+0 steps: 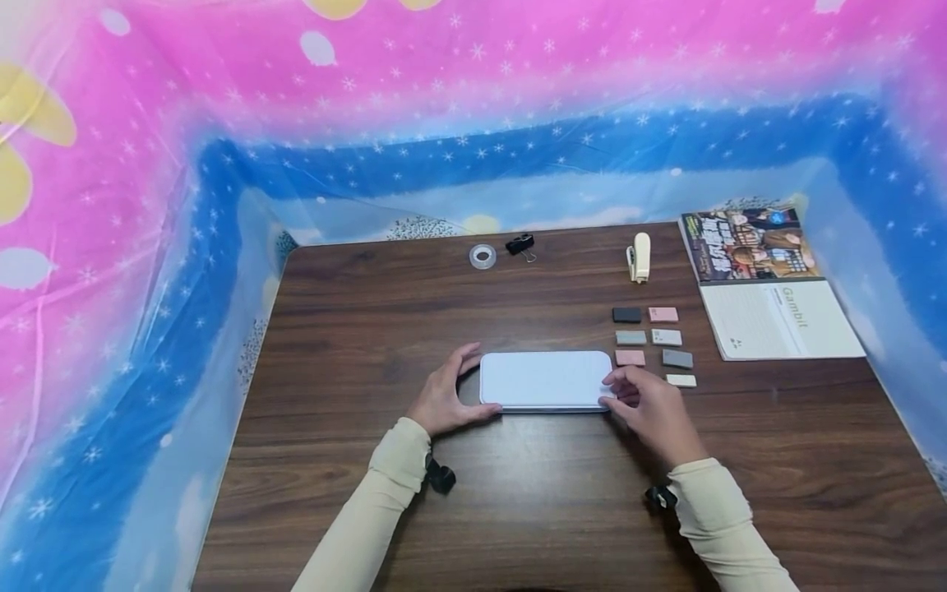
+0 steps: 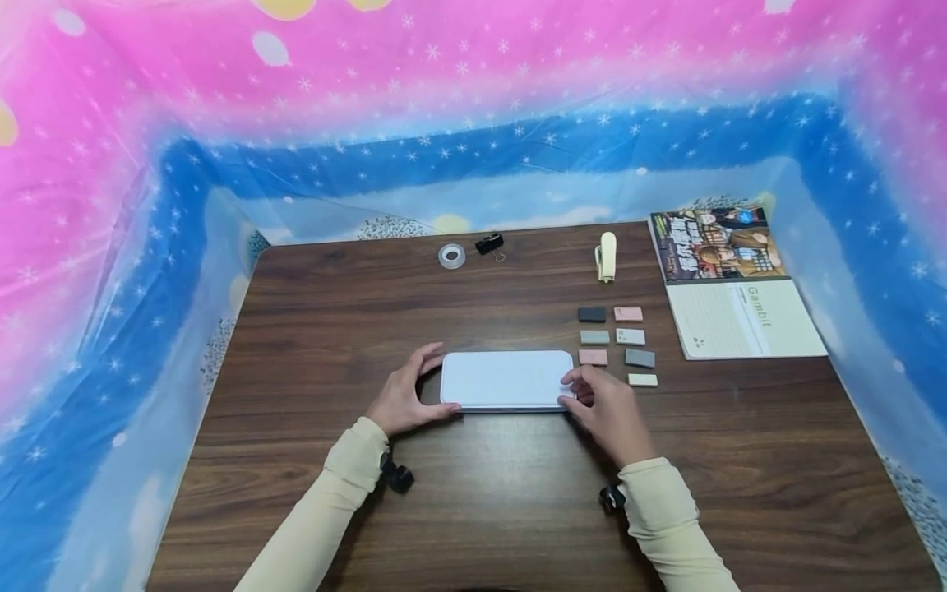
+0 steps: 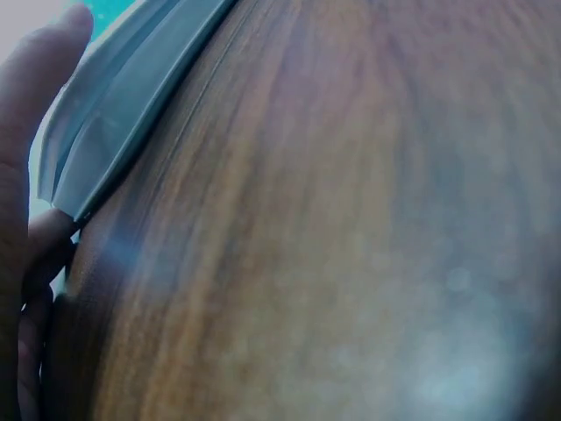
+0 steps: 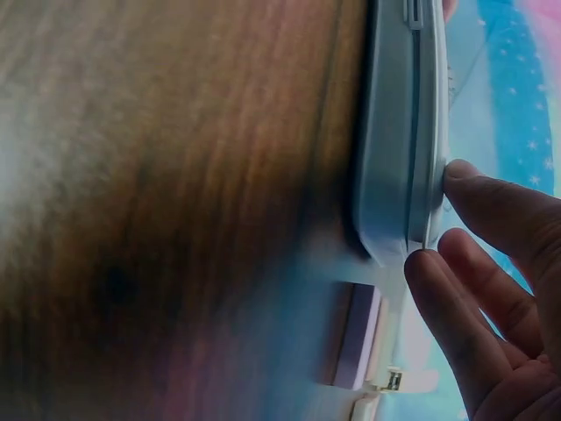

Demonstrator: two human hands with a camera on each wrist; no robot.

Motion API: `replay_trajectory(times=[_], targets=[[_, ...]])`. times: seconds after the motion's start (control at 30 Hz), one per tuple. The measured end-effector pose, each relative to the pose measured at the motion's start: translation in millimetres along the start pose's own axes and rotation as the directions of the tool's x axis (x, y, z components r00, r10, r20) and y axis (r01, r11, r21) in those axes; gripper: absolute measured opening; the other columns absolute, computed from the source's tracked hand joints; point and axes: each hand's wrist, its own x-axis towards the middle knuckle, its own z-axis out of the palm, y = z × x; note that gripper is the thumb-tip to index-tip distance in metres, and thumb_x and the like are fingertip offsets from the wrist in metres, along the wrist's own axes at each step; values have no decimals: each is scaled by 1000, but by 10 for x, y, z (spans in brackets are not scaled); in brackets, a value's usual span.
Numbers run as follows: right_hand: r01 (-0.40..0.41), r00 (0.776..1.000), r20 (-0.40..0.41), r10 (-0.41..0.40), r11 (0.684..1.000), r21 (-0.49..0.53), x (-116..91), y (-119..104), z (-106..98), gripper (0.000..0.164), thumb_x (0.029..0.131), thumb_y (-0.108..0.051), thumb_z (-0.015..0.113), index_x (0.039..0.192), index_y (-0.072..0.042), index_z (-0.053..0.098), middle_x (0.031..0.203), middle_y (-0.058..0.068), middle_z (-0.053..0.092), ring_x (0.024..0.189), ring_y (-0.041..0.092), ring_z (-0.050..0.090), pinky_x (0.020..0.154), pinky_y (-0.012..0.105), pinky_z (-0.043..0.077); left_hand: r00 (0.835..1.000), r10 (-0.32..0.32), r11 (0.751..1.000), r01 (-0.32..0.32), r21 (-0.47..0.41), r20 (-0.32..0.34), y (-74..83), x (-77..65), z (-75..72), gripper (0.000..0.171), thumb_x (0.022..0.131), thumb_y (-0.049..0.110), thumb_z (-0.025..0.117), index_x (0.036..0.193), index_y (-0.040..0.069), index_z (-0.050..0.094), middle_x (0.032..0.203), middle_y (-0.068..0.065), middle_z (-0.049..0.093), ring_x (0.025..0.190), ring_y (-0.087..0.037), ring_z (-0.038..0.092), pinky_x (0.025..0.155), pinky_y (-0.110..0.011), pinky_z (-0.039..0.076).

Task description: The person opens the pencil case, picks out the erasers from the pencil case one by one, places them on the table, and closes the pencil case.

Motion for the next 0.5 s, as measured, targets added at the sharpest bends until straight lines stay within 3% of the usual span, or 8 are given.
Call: replay_trajectory(times=[0.3,0.5], targets=[[-34,999,-9,34,999,32,-35,-7,41,33,78,6,90,99,-6,69,88,6,72,77,19,72,69,37,65,1000,-27,1000,27,2,3,16,-20,-10,104,75,32,99,156,8,39,146,-7,64,146,-26,49,120,-48,39],[-69,998,4,69,996,55,-31,-5,63,35,78,7,90,101,-6,66,90,7,70,79,19,71,70,37,65,1000,19,1000,-18,21,-9,8,4,-21,102,73,32,100,153,7,42,145,-10,65,142,-26,53,120,-47,40]])
